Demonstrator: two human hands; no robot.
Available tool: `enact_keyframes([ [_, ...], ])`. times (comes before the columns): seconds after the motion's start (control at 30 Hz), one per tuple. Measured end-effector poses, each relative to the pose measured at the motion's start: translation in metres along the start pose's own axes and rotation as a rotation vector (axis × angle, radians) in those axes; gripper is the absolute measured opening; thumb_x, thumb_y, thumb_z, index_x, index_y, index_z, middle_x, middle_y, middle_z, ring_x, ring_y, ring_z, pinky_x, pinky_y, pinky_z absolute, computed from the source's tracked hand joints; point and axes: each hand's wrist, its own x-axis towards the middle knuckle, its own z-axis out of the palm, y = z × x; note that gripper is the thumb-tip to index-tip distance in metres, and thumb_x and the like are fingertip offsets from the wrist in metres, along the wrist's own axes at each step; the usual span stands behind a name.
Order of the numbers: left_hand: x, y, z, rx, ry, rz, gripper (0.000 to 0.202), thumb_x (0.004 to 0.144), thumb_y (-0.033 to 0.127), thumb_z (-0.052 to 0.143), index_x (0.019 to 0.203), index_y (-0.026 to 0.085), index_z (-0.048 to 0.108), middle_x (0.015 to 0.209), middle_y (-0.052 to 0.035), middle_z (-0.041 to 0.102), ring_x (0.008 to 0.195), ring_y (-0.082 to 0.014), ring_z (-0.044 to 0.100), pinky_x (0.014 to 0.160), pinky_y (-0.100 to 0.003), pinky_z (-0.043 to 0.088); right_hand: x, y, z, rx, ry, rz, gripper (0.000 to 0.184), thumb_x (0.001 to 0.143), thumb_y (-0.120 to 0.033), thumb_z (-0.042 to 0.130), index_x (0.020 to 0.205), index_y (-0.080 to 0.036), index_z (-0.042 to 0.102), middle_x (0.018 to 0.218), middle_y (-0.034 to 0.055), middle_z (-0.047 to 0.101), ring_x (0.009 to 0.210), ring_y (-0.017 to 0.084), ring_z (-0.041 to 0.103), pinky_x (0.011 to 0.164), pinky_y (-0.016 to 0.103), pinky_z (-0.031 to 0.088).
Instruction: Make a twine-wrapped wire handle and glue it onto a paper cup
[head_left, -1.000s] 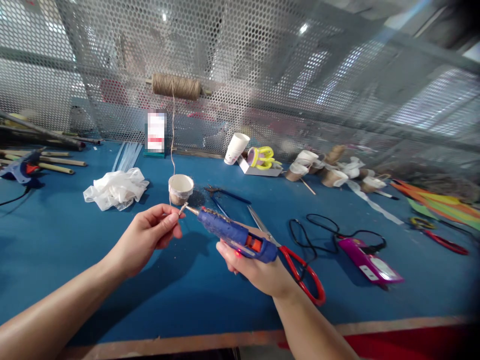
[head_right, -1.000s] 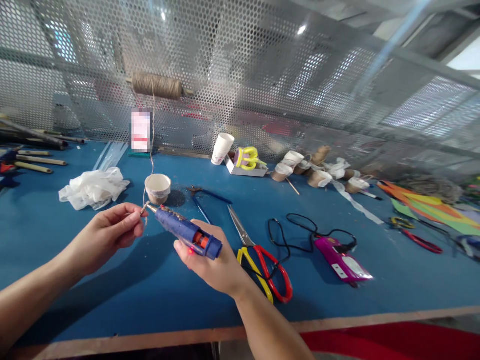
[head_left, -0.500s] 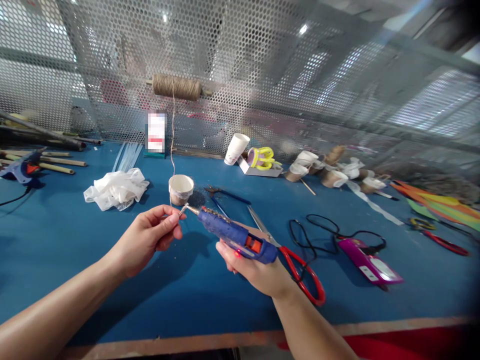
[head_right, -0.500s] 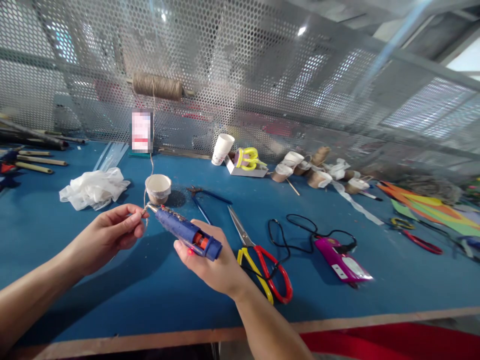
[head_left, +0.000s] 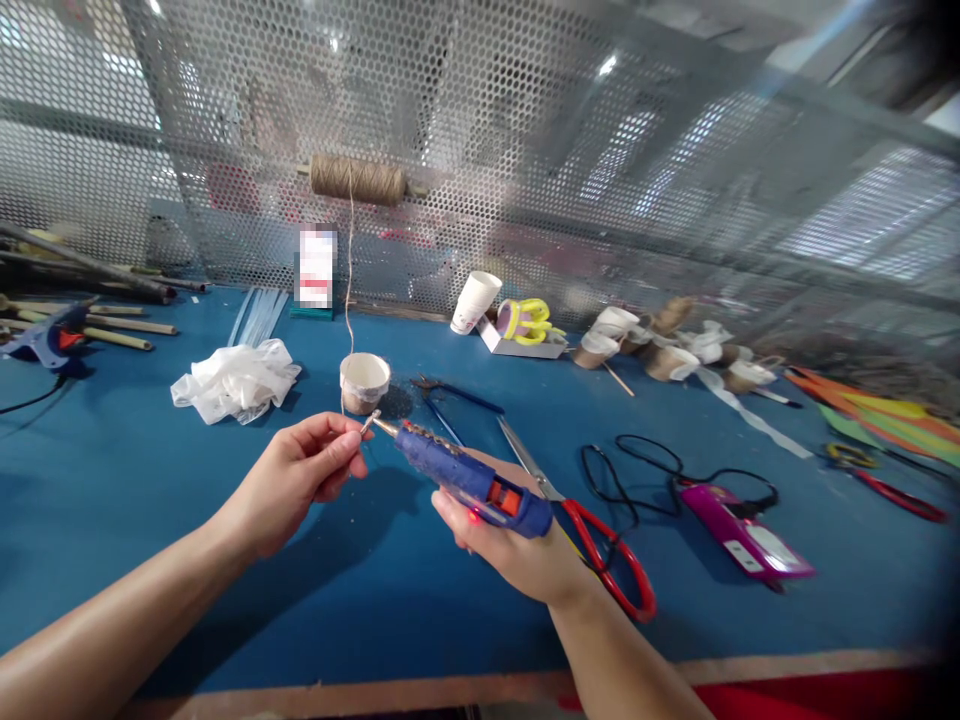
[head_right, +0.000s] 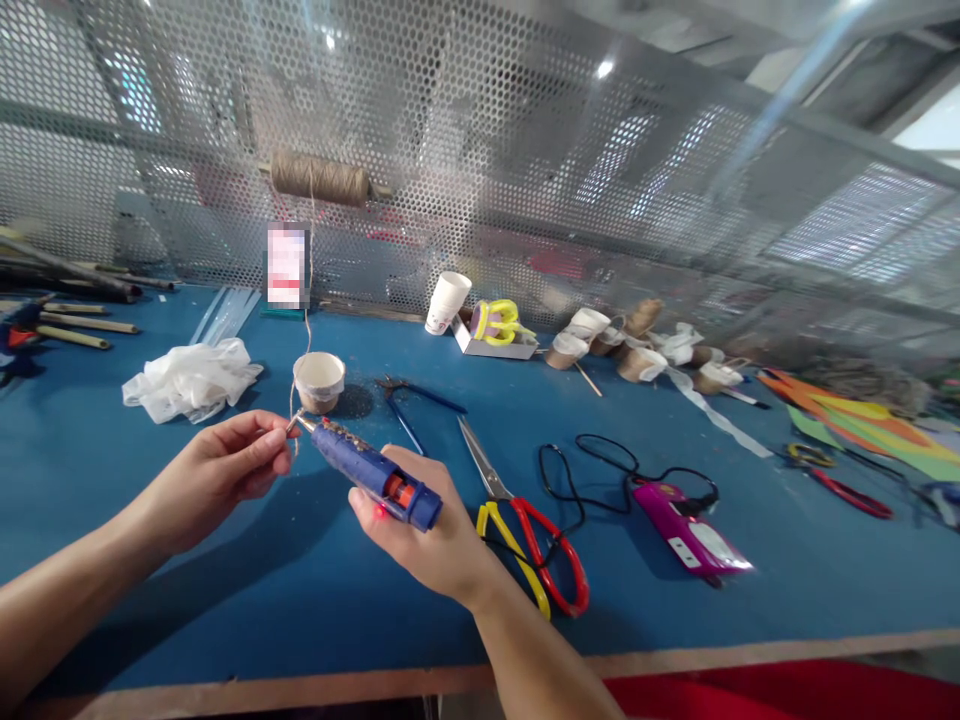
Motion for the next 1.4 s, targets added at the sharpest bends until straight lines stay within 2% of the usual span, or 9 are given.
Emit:
enact_keyframes([
  [0.13, 0.001, -0.001, -0.001, -0.019, -0.007, -0.002, 0.021, 0.072, 0.035, 0.064, 0.075, 0.016, 0.055, 0.056, 0.0029, 0.055, 0.045, -0.0031, 0.035, 0.043, -0.016, 0.020, 0.000, -0.001, 0.000, -0.005, 0.001, 0.012, 0.019, 0.078, -0.027, 0.053, 0.063, -0.017, 0.047, 0.050, -0.0033, 0.046, 0.044, 0.009, 0.046, 0.044, 0.022, 0.037],
  [0.53, 0.000, 0.001, 0.001, -0.108, -0.085, -0.039, 0.021, 0.073, 0.033, 0.063, 0.078, 0.015, 0.056, 0.055, 0.0034, 0.053, 0.041, -0.0020, 0.030, 0.041, -0.017, 0.016, 0.001, -0.002, -0.001, 0.017, 0.045, 0.018, 0.012, 0.077, -0.027, 0.054, 0.070, -0.017, 0.051, 0.051, -0.0034, 0.048, 0.044, 0.009, 0.046, 0.043, 0.022, 0.038],
  [0.87, -0.002, 0.004, 0.001, -0.180, -0.144, -0.082, 0.018, 0.074, 0.030, 0.063, 0.080, 0.014, 0.057, 0.054, 0.0040, 0.051, 0.038, -0.0008, 0.027, 0.040, -0.017, 0.014, 0.000, -0.002, -0.001, 0.033, 0.072, 0.033, 0.016, 0.076, -0.027, 0.056, 0.065, -0.017, 0.050, 0.048, -0.0033, 0.048, 0.042, 0.009, 0.046, 0.040, 0.022, 0.039],
  [1.0, -0.002, 0.004, 0.001, -0.215, -0.166, -0.103, 0.018, 0.073, 0.029, 0.064, 0.078, 0.014, 0.056, 0.052, 0.0045, 0.049, 0.038, -0.0008, 0.027, 0.040, -0.017, 0.014, 0.000, 0.001, 0.000, 0.112, 0.091, 0.038, 0.016, 0.076, -0.026, 0.056, 0.065, -0.017, 0.049, 0.047, -0.0044, 0.047, 0.040, 0.008, 0.045, 0.039, 0.021, 0.039],
  [1.07, -0.001, 0.003, 0.000, -0.216, -0.172, -0.098, 0.017, 0.074, 0.029, 0.063, 0.078, 0.014, 0.056, 0.053, 0.0043, 0.050, 0.038, -0.0009, 0.028, 0.040, -0.017, 0.015, 0.001, 0.005, 0.001, 0.209, 0.060, 0.063, 0.013, 0.076, -0.026, 0.057, 0.070, -0.017, 0.049, 0.049, -0.0049, 0.048, 0.040, 0.007, 0.045, 0.038, 0.020, 0.040],
  [1.17, 0.001, 0.003, -0.001, -0.199, -0.148, -0.056, 0.017, 0.074, 0.029, 0.063, 0.077, 0.015, 0.055, 0.056, 0.0034, 0.052, 0.040, -0.0017, 0.032, 0.040, -0.016, 0.018, 0.003, 0.010, 0.001, 0.433, 0.009, 0.081, 0.018, 0.075, -0.026, 0.059, 0.086, -0.019, 0.047, 0.070, -0.0018, 0.058, 0.039, 0.005, 0.045, 0.035, 0.019, 0.039],
  [1.23, 0.002, 0.003, -0.002, -0.188, -0.108, -0.018, 0.017, 0.073, 0.029, 0.064, 0.076, 0.015, 0.055, 0.058, 0.0029, 0.053, 0.042, -0.0023, 0.035, 0.041, -0.016, 0.022, 0.005, 0.011, -0.001, 0.553, 0.026, 0.076, 0.025, 0.074, -0.025, 0.060, 0.093, -0.020, 0.044, 0.085, 0.0018, 0.061, 0.039, 0.003, 0.044, 0.034, 0.019, 0.037],
  [1.33, 0.003, 0.005, -0.004, -0.146, -0.020, 0.085, 0.016, 0.073, 0.028, 0.064, 0.077, 0.015, 0.055, 0.060, 0.0030, 0.055, 0.045, -0.0032, 0.039, 0.043, -0.016, 0.027, 0.011, 0.012, -0.008, 0.555, 0.105, 0.020, 0.022, 0.076, -0.026, 0.056, 0.095, -0.018, 0.048, 0.076, 0.0013, 0.060, 0.041, 0.005, 0.043, 0.037, 0.021, 0.036],
  [1.4, 0.003, 0.008, -0.007, -0.092, 0.065, 0.195, 0.012, 0.074, 0.027, 0.062, 0.077, 0.017, 0.056, 0.060, 0.0033, 0.056, 0.047, -0.0040, 0.041, 0.045, -0.016, 0.030, 0.015, 0.015, -0.012, 0.411, 0.186, -0.009, 0.018, 0.080, -0.029, 0.051, 0.091, -0.016, 0.051, 0.066, -0.0001, 0.058, 0.043, 0.007, 0.044, 0.042, 0.023, 0.038],
])
